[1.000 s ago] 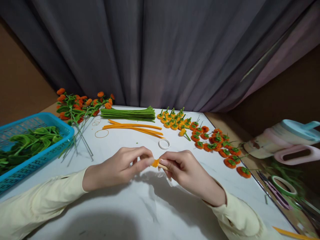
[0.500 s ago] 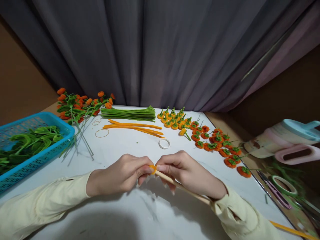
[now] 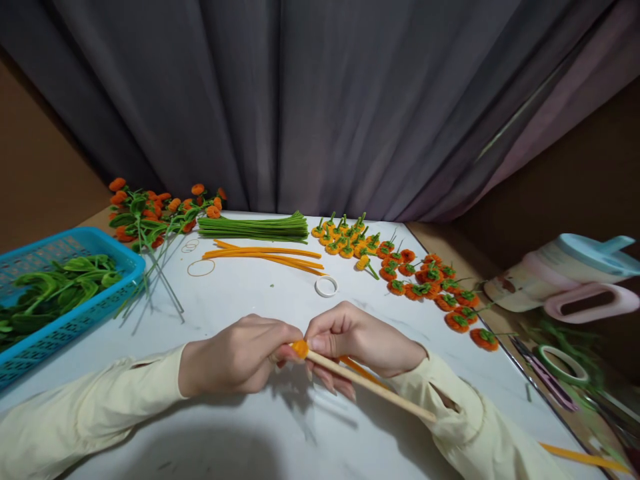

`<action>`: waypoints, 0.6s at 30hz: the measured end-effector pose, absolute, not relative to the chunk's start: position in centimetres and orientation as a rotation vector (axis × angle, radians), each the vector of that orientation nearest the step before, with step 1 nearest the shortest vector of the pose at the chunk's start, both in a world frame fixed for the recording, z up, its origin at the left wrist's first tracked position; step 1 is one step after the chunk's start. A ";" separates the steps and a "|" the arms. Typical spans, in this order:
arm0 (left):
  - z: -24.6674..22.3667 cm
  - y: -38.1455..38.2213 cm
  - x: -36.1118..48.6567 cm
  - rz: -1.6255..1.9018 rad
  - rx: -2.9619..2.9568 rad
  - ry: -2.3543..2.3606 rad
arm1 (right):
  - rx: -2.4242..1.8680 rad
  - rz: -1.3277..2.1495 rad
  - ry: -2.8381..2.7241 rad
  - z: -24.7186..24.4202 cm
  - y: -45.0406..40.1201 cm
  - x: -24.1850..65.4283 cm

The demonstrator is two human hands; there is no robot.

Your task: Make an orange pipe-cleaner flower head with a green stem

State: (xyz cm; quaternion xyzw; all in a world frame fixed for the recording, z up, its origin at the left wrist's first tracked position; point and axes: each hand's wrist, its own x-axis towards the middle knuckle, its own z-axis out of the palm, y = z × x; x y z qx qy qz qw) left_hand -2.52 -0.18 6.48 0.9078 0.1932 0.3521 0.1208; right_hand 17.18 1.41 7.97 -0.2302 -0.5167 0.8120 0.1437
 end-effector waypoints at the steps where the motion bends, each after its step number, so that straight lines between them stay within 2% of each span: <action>1: 6.6 -0.2 -2.5 1.011 2.624 0.573 | -0.665 2.330 -1.520 8.0 1.5 17.3; 10: 7.5 -0.4 -2.2 0.948 2.397 0.675 | -0.827 1.943 -1.844 9.4 1.4 17.4; 18: 6.8 -0.4 -2.1 1.080 2.541 0.646 | -0.897 1.984 -1.709 8.7 0.9 16.7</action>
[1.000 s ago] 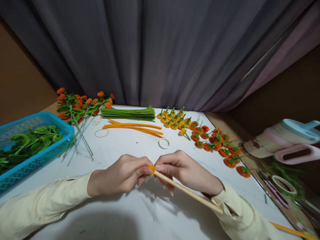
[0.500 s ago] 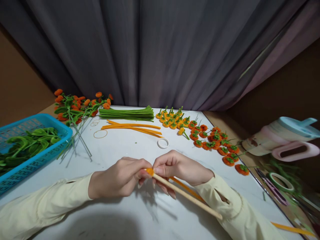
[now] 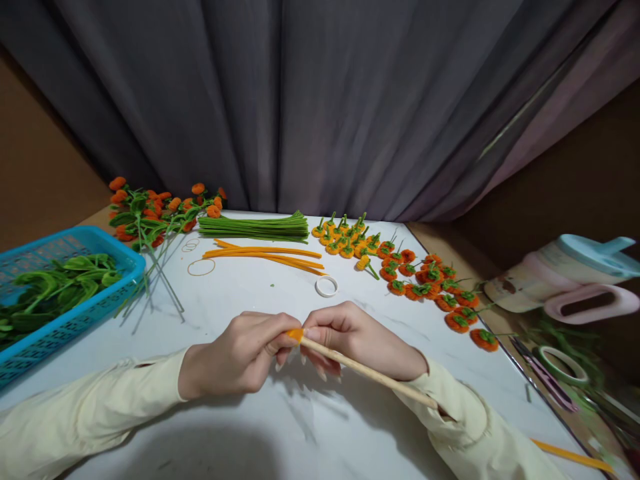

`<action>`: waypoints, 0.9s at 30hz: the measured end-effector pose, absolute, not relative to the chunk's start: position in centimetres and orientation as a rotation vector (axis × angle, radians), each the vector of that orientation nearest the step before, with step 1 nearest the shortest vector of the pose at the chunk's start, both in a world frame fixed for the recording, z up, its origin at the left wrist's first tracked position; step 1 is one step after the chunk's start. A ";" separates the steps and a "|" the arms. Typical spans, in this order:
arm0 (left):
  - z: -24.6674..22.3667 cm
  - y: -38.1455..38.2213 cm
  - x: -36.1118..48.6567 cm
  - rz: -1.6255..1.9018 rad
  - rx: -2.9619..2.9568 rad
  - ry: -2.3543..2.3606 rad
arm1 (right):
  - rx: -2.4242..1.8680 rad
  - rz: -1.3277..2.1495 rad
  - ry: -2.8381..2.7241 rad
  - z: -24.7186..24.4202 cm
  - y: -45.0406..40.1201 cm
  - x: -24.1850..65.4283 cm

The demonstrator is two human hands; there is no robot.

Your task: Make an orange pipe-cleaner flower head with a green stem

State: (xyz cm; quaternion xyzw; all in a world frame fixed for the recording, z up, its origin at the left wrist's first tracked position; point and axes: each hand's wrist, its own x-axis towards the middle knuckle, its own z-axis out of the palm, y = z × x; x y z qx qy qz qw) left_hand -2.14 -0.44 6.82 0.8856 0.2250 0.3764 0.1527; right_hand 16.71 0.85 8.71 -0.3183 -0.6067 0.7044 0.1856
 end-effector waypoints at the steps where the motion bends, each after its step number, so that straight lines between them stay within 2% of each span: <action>1: 6.7 -0.4 -2.2 1.095 2.577 0.646 | -0.901 2.000 -1.684 8.7 0.8 16.6; 5: 6.2 0.0 -2.3 1.131 2.739 0.652 | -0.831 2.147 -1.547 8.2 0.9 16.6; 10: 6.0 0.4 -2.8 1.102 2.903 0.557 | -0.516 2.503 -1.295 6.1 1.2 16.3; 13: 6.1 0.5 -3.2 1.051 2.919 0.476 | -0.377 2.602 -1.187 4.9 1.2 15.8; 21: 5.7 0.5 -3.4 1.038 2.889 0.615 | -0.361 2.553 -1.138 4.0 0.6 14.8; 27: 5.8 0.8 -2.8 1.309 2.807 0.810 | -0.568 2.410 -1.267 5.7 0.0 15.1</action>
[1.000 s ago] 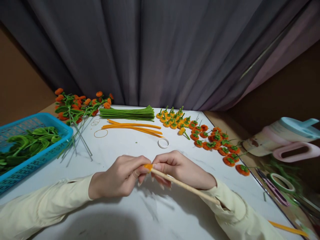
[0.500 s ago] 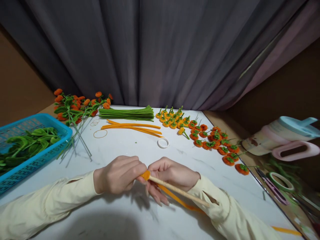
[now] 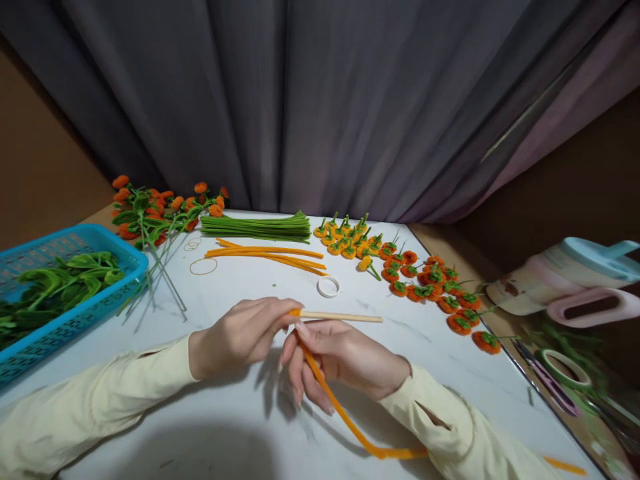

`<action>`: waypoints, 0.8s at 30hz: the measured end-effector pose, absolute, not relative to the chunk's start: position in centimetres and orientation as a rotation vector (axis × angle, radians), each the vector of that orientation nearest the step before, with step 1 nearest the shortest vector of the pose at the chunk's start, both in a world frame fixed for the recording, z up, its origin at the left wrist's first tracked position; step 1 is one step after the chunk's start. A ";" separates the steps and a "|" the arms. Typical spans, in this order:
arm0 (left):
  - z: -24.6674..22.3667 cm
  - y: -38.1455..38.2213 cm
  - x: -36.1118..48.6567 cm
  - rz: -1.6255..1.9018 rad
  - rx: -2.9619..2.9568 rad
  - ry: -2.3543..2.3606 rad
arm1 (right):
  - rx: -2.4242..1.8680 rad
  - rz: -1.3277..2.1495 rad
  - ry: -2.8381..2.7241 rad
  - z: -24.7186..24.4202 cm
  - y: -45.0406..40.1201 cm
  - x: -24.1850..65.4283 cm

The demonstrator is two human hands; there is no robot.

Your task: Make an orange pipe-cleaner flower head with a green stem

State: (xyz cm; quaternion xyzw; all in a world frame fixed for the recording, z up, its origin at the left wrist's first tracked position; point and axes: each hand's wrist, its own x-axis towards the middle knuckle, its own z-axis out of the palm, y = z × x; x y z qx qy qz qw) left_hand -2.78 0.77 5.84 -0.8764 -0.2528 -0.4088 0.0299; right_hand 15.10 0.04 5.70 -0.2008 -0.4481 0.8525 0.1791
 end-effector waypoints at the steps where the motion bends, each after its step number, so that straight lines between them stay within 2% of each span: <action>1: 5.9 0.9 -2.7 -1.268 -2.690 -0.803 | -0.646 2.348 -1.330 6.2 -0.1 15.2; 9: 5.7 1.3 -2.5 -1.048 -2.871 -0.857 | -1.060 2.053 -1.768 9.2 -0.8 16.2; 16: 6.2 0.9 -2.4 -0.874 -3.156 -0.872 | -0.886 2.294 -1.605 9.2 0.4 16.9; 24: 7.9 0.2 -2.4 -1.092 -3.509 -1.057 | -0.751 2.340 -1.543 8.8 1.8 17.8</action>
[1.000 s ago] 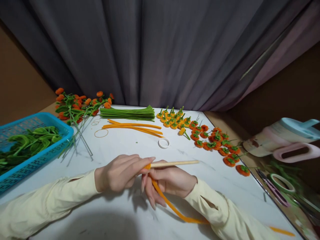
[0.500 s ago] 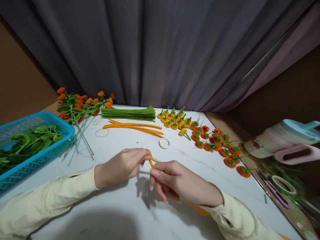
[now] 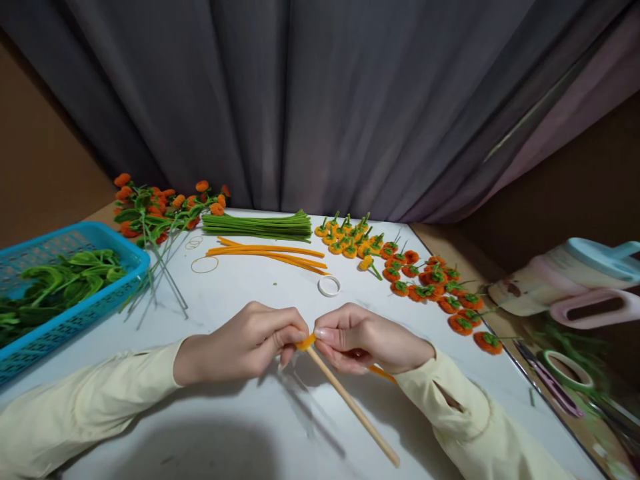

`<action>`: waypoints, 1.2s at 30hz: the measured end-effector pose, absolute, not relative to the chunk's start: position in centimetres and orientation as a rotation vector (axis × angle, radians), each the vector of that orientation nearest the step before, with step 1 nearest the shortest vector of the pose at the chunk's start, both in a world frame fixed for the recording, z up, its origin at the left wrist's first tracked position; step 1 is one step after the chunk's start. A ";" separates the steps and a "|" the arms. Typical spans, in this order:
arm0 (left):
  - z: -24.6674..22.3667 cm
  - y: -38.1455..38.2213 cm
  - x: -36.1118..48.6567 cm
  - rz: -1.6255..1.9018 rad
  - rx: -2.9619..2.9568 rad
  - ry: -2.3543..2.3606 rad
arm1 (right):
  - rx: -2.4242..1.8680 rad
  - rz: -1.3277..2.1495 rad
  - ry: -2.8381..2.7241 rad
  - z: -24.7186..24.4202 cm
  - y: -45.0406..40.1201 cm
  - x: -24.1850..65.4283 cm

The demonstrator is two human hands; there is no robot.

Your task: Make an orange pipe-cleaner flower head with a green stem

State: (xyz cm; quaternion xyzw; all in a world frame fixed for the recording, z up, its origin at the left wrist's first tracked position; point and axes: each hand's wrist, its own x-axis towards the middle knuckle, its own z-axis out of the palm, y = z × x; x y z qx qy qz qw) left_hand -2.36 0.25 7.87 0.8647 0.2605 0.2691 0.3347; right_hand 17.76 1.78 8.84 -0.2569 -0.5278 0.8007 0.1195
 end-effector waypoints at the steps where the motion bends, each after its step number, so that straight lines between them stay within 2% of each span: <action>1: 7.9 0.2 -2.3 0.703 2.228 0.689 | -0.746 2.329 -1.556 8.8 1.8 17.8; 14: 7.9 -0.4 -2.2 0.621 1.835 0.633 | -0.601 2.308 -1.668 8.5 2.1 17.8; 21: 6.7 -0.3 -2.4 0.763 1.563 0.595 | -0.622 2.156 -1.725 7.7 1.9 17.3; 27: 6.4 0.2 -2.6 1.019 1.925 0.679 | -0.520 2.246 -1.509 5.8 1.2 15.7; 33: 5.9 0.6 -2.7 1.281 2.447 0.675 | -0.591 2.271 -1.426 5.1 -0.3 14.5; 36: 5.3 1.3 -2.9 1.285 2.624 0.707 | -0.683 2.230 -1.493 5.6 -0.7 14.7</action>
